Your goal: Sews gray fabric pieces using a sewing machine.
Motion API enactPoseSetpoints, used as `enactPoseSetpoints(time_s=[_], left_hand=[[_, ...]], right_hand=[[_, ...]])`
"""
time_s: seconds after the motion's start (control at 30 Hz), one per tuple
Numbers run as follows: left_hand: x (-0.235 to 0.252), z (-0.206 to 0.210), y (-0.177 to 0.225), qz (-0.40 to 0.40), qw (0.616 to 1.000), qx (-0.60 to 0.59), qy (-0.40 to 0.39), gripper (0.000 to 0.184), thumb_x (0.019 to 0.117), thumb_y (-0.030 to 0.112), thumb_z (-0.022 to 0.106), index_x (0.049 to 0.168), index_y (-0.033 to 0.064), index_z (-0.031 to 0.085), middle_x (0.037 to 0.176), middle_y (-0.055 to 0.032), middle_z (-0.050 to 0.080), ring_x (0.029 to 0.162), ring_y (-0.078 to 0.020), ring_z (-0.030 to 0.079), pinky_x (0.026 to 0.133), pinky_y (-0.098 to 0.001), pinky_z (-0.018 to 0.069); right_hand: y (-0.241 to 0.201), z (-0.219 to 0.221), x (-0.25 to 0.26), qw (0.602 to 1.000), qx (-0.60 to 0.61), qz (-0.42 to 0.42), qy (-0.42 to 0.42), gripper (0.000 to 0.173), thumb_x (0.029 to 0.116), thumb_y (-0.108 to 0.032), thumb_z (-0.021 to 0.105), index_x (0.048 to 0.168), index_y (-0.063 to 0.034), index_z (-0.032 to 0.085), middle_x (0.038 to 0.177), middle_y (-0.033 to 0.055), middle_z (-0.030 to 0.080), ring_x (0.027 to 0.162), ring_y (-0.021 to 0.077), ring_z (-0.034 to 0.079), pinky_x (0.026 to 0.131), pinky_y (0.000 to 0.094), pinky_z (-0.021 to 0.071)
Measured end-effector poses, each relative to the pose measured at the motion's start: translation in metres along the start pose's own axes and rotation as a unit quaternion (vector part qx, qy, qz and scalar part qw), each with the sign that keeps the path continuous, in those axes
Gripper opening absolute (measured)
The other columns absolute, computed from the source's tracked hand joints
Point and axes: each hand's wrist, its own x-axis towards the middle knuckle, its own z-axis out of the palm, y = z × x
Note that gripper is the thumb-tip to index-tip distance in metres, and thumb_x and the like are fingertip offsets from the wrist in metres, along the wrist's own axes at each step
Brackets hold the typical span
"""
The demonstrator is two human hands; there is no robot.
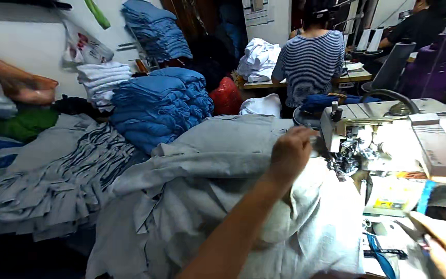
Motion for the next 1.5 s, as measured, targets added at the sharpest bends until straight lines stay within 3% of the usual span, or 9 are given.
enactPoseSetpoints(time_s=[0.07, 0.17, 0.37, 0.63, 0.77, 0.93, 1.13, 1.3, 1.5], left_hand=[[0.034, 0.002, -0.012, -0.063, 0.995, 0.013, -0.072, 0.034, 0.0974, -0.005, 0.054, 0.129, -0.0020, 0.067, 0.141, -0.0221, 0.059, 0.130, -0.0327, 0.058, 0.107, -0.0454, 0.0472], [0.073, 0.018, -0.029, -0.075, 0.978, 0.042, -0.192, 0.050, 0.0940, -0.013, 0.054, 0.143, -0.0006, 0.056, 0.155, -0.0220, 0.046, 0.147, -0.0372, 0.039, 0.121, -0.0482, 0.0307], [0.084, 0.073, -0.070, -0.066, 0.936, 0.069, -0.338, 0.038, 0.0994, 0.000, 0.059, 0.137, -0.0029, 0.058, 0.136, -0.0251, 0.061, 0.128, -0.0413, 0.058, 0.109, -0.0583, 0.0418], [0.070, 0.055, -0.050, -0.119, 0.978, 0.090, -0.143, 0.018, 0.0994, 0.002, 0.060, 0.110, -0.0083, 0.071, 0.111, -0.0302, 0.069, 0.112, -0.0465, 0.064, 0.100, -0.0626, 0.0444], [0.074, 0.038, -0.062, -0.107, 0.969, 0.094, -0.202, 0.023, 0.1015, 0.004, 0.059, 0.115, -0.0130, 0.067, 0.117, -0.0332, 0.065, 0.116, -0.0474, 0.061, 0.104, -0.0591, 0.0423], [0.070, 0.017, -0.052, -0.108, 0.927, 0.139, -0.332, 0.033, 0.1000, 0.009, 0.064, 0.132, -0.0007, 0.065, 0.129, -0.0286, 0.062, 0.122, -0.0448, 0.058, 0.106, -0.0590, 0.0412], [0.053, -0.015, -0.054, 0.033, 0.971, 0.083, -0.222, 0.015, 0.0921, 0.001, 0.069, 0.103, -0.0073, 0.074, 0.096, -0.0250, 0.069, 0.092, -0.0382, 0.067, 0.086, -0.0533, 0.0514], [0.022, -0.060, -0.036, 0.076, 0.948, 0.134, -0.279, 0.019, 0.0923, 0.012, 0.074, 0.093, -0.0071, 0.073, 0.085, -0.0201, 0.067, 0.079, -0.0327, 0.067, 0.074, -0.0498, 0.0536], [-0.023, -0.071, -0.019, 0.106, 0.960, 0.144, -0.214, 0.020, 0.0991, 0.013, 0.064, 0.093, -0.0022, 0.074, 0.083, -0.0150, 0.065, 0.073, -0.0282, 0.067, 0.067, -0.0442, 0.0557]], right_hand=[[0.008, 0.033, -0.011, 0.999, 0.036, 0.001, 0.020, 0.036, 0.0971, -0.001, 0.050, 0.128, 0.0118, 0.064, 0.110, 0.0328, 0.070, 0.096, 0.0477, 0.070, 0.086, 0.0559, 0.0561], [0.014, 0.059, -0.015, 0.992, 0.050, 0.026, 0.116, 0.035, 0.0962, -0.006, 0.050, 0.119, 0.0115, 0.069, 0.098, 0.0296, 0.072, 0.084, 0.0370, 0.071, 0.080, 0.0425, 0.0569], [0.006, 0.054, -0.014, 0.979, 0.097, 0.085, 0.160, 0.036, 0.0924, -0.013, 0.058, 0.117, 0.0097, 0.071, 0.097, 0.0233, 0.074, 0.083, 0.0270, 0.071, 0.080, 0.0339, 0.0560], [0.014, 0.069, -0.013, 0.967, 0.090, 0.080, 0.224, 0.038, 0.0930, -0.026, 0.056, 0.109, 0.0013, 0.076, 0.087, 0.0134, 0.073, 0.074, 0.0123, 0.066, 0.071, 0.0191, 0.0524], [0.014, 0.071, -0.014, 0.965, 0.086, 0.083, 0.232, 0.038, 0.0930, -0.026, 0.055, 0.110, -0.0002, 0.077, 0.090, 0.0127, 0.075, 0.077, 0.0118, 0.068, 0.074, 0.0190, 0.0530], [0.016, 0.073, -0.013, 0.967, 0.088, 0.080, 0.225, 0.038, 0.0936, -0.026, 0.055, 0.110, -0.0001, 0.077, 0.090, 0.0123, 0.075, 0.076, 0.0122, 0.068, 0.074, 0.0200, 0.0532], [0.018, 0.073, -0.013, 0.967, 0.092, 0.073, 0.226, 0.038, 0.0941, -0.024, 0.054, 0.109, 0.0025, 0.076, 0.095, 0.0157, 0.076, 0.082, 0.0139, 0.070, 0.078, 0.0212, 0.0531], [0.020, 0.073, -0.014, 0.969, 0.086, 0.067, 0.220, 0.039, 0.0948, -0.025, 0.054, 0.109, 0.0045, 0.076, 0.094, 0.0185, 0.075, 0.083, 0.0165, 0.070, 0.079, 0.0235, 0.0533], [0.022, 0.072, -0.014, 0.976, 0.073, 0.059, 0.197, 0.041, 0.0957, -0.027, 0.053, 0.110, 0.0033, 0.076, 0.095, 0.0175, 0.075, 0.081, 0.0171, 0.069, 0.076, 0.0268, 0.0543]])
